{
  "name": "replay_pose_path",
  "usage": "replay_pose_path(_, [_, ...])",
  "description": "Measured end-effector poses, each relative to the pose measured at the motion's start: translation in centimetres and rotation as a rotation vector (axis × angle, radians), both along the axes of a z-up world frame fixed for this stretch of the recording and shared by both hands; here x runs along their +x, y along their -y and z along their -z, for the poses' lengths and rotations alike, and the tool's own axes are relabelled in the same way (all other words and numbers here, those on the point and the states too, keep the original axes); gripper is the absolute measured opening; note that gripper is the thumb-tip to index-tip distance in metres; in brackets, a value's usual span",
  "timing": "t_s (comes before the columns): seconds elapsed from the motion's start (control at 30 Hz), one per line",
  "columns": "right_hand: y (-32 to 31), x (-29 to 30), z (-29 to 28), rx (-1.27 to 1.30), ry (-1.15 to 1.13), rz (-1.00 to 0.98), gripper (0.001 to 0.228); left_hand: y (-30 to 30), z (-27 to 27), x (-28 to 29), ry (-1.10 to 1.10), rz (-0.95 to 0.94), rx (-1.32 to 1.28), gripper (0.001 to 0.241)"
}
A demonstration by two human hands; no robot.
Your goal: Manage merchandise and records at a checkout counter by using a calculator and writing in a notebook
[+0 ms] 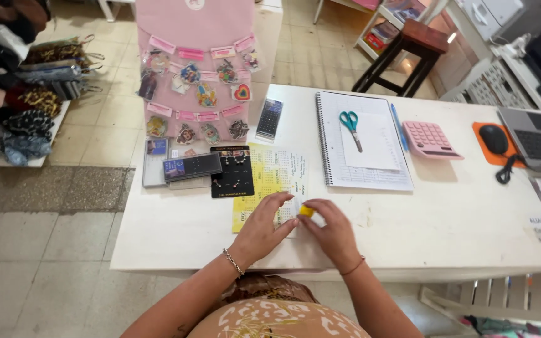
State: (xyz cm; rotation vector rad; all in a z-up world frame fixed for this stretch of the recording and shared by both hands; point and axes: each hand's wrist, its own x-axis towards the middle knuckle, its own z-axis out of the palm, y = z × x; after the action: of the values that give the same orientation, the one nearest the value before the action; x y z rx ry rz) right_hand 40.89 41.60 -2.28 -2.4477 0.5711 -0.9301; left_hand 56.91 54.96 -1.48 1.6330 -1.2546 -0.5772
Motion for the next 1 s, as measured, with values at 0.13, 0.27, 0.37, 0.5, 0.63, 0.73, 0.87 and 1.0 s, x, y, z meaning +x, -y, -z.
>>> replay_pose_path(0.13, [3.3, -1.3, 1.8, -0.034, -0.032, 0.094, 0.026, -0.4, 1.5, 1.1, 0.102, -0.043, -0.116, 0.044])
replay_pose_path(0.27, [3.6, -1.8, 0.4, 0.177, -0.210, 0.204, 0.036, -2.2, 2.3, 3.3, 0.203, -0.129, -0.084, 0.034])
replay_pose_path(0.37, [3.3, -1.6, -1.3, 0.191, -0.329, 0.259, 0.044, -4.1, 2.7, 6.1, 0.256, -0.234, -0.094, 0.032])
replay_pose_path(0.5, [2.2, -0.7, -3.5, 0.114, -0.379, 0.269, 0.052, -6.7, 3.7, 11.7, 0.402, -0.406, -0.310, 0.032])
replay_pose_path(0.63, [-0.6, 4.0, -4.2, 0.141, -0.286, 0.189, 0.048, -9.0, 3.4, 16.9, 0.460, -0.510, -0.166, 0.042])
replay_pose_path(0.73, [-2.2, 9.1, -3.3, 0.134, -0.261, 0.050, 0.045, -9.4, 3.4, 19.7, 0.498, -0.515, -0.050, 0.061])
replay_pose_path(0.87, [-2.9, 16.4, -1.0, 0.002, -0.291, -0.104, 0.050, -8.7, 3.6, 22.2, 0.457, -0.385, 0.187, 0.084])
replay_pose_path(1.0, [-2.8, 21.4, 0.7, -0.042, -0.381, -0.063, 0.062, -8.1, 4.0, 24.1, 0.527, -0.277, 0.284, 0.084])
